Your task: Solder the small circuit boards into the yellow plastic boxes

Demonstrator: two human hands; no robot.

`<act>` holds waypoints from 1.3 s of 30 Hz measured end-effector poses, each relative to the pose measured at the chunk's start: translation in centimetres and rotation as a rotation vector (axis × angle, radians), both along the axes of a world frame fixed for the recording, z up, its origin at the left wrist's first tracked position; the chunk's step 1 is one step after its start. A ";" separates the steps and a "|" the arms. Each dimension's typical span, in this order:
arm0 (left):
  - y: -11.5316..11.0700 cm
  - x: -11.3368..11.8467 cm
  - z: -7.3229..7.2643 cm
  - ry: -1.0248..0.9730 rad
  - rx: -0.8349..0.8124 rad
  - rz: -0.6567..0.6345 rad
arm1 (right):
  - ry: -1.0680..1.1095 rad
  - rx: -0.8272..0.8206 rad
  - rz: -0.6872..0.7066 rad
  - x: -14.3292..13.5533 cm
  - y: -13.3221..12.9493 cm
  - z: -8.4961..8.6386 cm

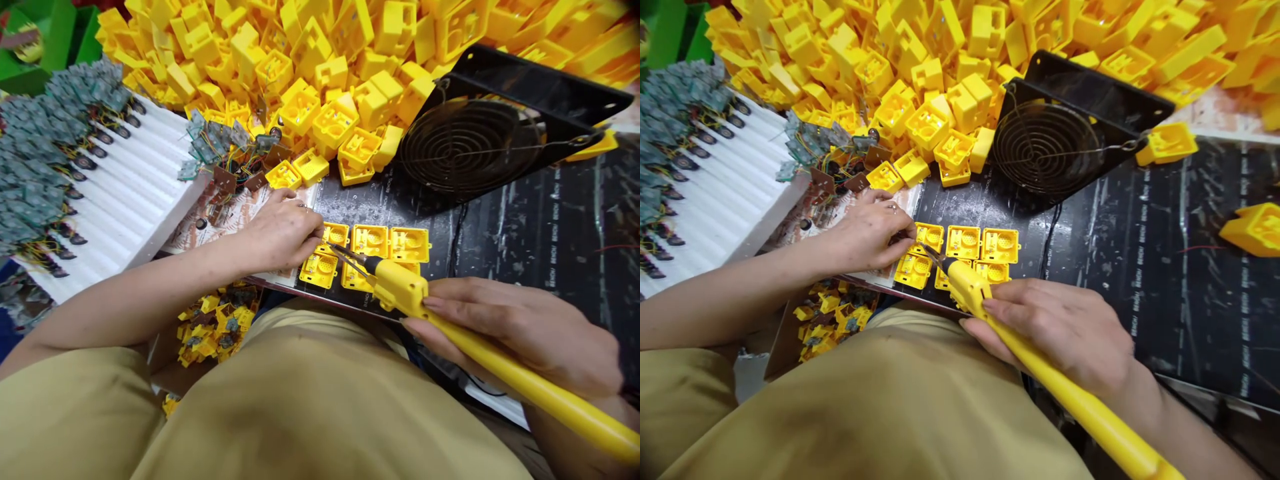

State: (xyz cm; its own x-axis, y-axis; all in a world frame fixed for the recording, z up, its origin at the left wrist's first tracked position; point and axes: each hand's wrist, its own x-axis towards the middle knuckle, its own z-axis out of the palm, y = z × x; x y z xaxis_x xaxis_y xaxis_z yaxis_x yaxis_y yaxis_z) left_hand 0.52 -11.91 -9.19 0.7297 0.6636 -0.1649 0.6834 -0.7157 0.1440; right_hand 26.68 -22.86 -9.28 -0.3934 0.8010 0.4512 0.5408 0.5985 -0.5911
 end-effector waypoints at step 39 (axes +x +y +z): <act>0.9 0.3 1.6 0.122 -0.051 -0.085 | -0.202 0.066 -0.200 1.2 -1.9 -0.1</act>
